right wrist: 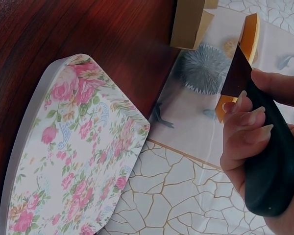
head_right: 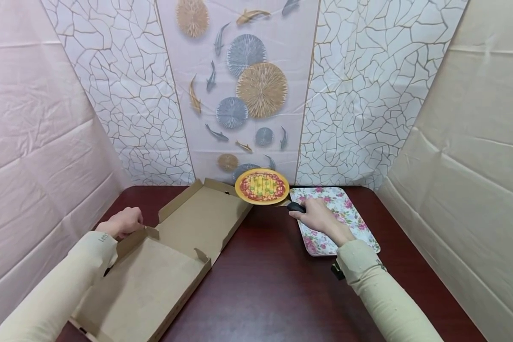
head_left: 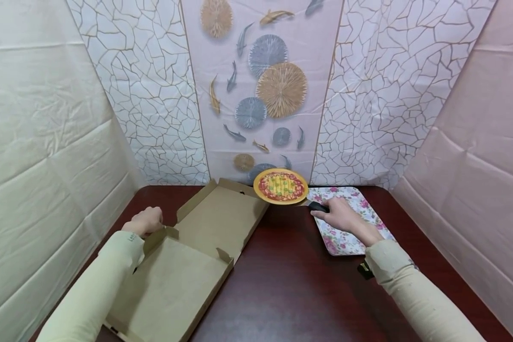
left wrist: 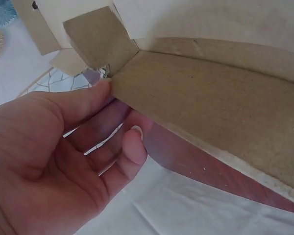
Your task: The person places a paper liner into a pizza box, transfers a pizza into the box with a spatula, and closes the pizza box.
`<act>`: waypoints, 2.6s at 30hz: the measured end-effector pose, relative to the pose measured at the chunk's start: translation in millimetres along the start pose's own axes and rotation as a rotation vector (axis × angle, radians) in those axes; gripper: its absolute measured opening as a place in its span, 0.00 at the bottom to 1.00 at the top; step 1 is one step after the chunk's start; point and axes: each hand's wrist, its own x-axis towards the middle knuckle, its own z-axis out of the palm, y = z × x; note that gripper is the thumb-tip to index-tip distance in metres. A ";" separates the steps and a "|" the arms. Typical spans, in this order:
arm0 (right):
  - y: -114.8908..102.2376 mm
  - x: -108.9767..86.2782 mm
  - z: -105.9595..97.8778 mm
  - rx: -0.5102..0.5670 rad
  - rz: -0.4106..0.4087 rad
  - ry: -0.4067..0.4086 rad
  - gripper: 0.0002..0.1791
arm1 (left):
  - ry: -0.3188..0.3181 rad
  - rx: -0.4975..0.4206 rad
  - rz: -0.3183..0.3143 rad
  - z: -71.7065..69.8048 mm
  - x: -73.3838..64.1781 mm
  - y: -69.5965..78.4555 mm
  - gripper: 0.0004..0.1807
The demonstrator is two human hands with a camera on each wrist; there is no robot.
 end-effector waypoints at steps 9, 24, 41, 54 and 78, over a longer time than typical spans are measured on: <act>-3.8 1.1 1.4 0.006 -0.010 0.017 0.19 | 0.046 0.068 0.011 5.6 -1.9 9.9 0.15; -10.1 5.9 5.2 0.003 -0.072 0.034 0.17 | 0.065 0.176 0.017 3.3 1.4 11.2 0.08; -14.2 6.8 16.9 0.036 -0.085 0.019 0.19 | 0.101 0.206 0.047 9.9 -2.4 13.8 0.04; -21.5 8.4 10.2 0.028 -0.081 0.008 0.18 | 0.114 0.184 0.053 9.2 0.9 11.4 0.06; -44.0 21.8 24.0 0.015 -0.088 -0.020 0.17 | 0.101 0.194 0.035 11.7 3.3 9.5 0.07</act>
